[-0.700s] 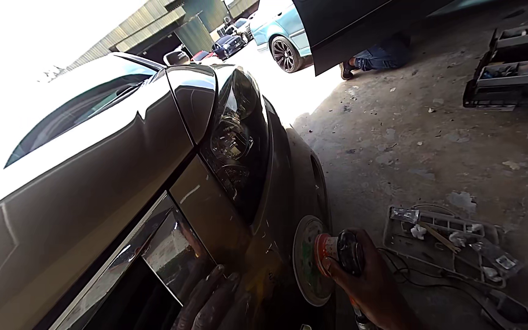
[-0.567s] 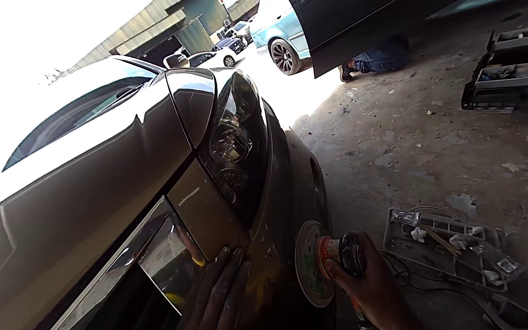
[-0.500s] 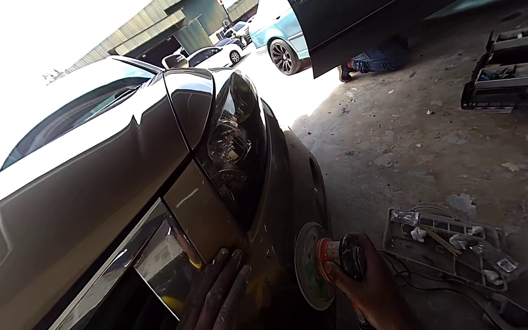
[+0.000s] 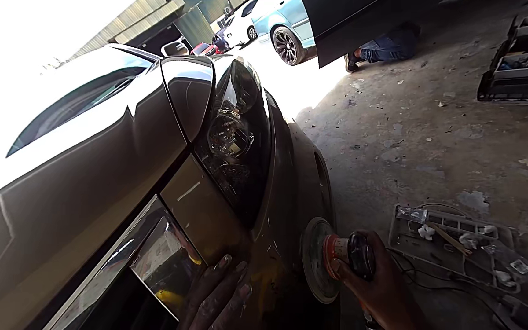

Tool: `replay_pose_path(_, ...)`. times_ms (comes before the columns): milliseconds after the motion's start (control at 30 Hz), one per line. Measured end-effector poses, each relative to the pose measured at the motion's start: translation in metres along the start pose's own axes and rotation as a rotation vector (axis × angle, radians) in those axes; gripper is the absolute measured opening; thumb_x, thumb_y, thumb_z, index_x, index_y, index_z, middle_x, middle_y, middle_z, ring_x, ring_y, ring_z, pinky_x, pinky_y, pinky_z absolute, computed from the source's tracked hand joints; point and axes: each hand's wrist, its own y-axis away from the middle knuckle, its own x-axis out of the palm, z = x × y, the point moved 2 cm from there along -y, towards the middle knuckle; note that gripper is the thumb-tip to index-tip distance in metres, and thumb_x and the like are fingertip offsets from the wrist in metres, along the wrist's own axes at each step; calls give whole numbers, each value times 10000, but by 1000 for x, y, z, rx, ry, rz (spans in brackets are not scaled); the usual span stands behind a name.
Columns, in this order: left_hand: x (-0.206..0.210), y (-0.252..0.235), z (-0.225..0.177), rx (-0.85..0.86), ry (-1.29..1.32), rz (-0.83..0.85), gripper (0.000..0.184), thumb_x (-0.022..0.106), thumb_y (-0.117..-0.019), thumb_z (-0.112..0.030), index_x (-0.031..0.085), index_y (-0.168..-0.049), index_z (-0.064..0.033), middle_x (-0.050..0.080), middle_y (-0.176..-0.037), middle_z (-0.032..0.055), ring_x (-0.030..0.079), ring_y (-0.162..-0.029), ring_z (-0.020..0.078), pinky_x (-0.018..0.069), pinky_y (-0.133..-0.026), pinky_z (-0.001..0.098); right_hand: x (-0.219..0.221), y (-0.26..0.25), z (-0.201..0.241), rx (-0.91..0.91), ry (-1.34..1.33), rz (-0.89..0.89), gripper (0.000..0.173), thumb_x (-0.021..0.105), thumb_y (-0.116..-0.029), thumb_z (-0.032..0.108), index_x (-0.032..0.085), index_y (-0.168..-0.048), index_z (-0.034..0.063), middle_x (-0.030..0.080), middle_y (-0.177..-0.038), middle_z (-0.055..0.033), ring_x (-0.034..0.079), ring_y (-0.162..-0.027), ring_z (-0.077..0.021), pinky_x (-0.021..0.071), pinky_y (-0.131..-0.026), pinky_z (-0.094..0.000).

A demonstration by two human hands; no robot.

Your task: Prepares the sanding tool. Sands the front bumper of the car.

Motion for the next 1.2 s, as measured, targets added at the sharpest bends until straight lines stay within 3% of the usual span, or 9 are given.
replay_pose_path(133, -1, 0, -1, -6, -15, -5, 957, 520, -808, -838, 473, -1449, -128, 527, -1493, 147, 414, -1467, 314, 283, -1240, 531, -1, -1, 2, 19, 20, -10, 803, 759, -718, 623, 536, -1288, 103, 680, -932, 32, 671, -744, -47, 582, -609, -278)
replay_pose_path(267, -1, 4, -3, -12, -36, -13, 877, 520, -828, -826, 612, -1318, -104, 706, -1244, 108, 583, -1282, 251, 336, -1187, 440, -1, 2, 10, -18, 46, 3, 800, 755, -724, 618, 532, -1292, 100, 678, -935, 30, 665, -725, -43, 575, -582, -274)
replay_pose_path(400, -1, 6, -5, -4, -49, -39, 855, 487, -842, -837, 636, -1282, -119, 726, -1203, 84, 602, -1244, 223, 343, -1168, 411, 0, 1, 7, -32, 29, -11, 789, 756, -730, 610, 532, -1284, 95, 672, -936, 24, 657, -719, -37, 568, -581, -255)
replay_pose_path(567, 2, -1, -9, -31, -193, -27, 912, 452, -817, -874, 606, -1372, -167, 679, -1337, 39, 523, -1352, 231, 312, -1186, 423, -1, 1, 3, 2, 38, -19, 767, 757, -724, 594, 533, -1268, 103, 673, -927, 19, 664, -709, -55, 576, -576, -281)
replay_pose_path(667, 5, -8, -13, -64, -283, 75, 985, 402, -820, -904, 517, -1496, -197, 574, -1508, 13, 397, -1489, 256, 208, -1253, 487, -3, 5, 13, -37, 72, -11, 776, 757, -737, 590, 531, -1280, 84, 668, -952, 9, 661, -742, -54, 573, -603, -275)
replay_pose_path(800, 14, -13, -13, -64, -460, 139, 1055, 318, -809, -938, 386, -1592, -235, 423, -1630, -26, 303, -1543, 242, 197, -1250, 511, -5, 6, 21, -82, 98, -10, 774, 762, -743, 572, 528, -1280, 67, 671, -962, 1, 662, -779, -46, 574, -641, -263)
replay_pose_path(1067, 28, -28, -17, -113, -687, 107, 1170, 234, -730, -1013, 378, -1607, -252, 379, -1651, -62, 319, -1522, 203, 220, -1201, 521, -11, 7, 22, -69, 154, -17, 770, 762, -730, 538, 534, -1283, 53, 664, -981, -43, 659, -805, -106, 570, -674, -341)
replay_pose_path(1200, 18, -22, -19, -43, -544, 153, 979, 232, -864, -908, 480, -1546, -252, 436, -1618, -68, 326, -1525, 196, 217, -1210, 533, -19, 8, 30, -119, 240, -27, 795, 761, -714, 566, 542, -1277, 48, 672, -985, -66, 665, -830, -148, 569, -693, -390)
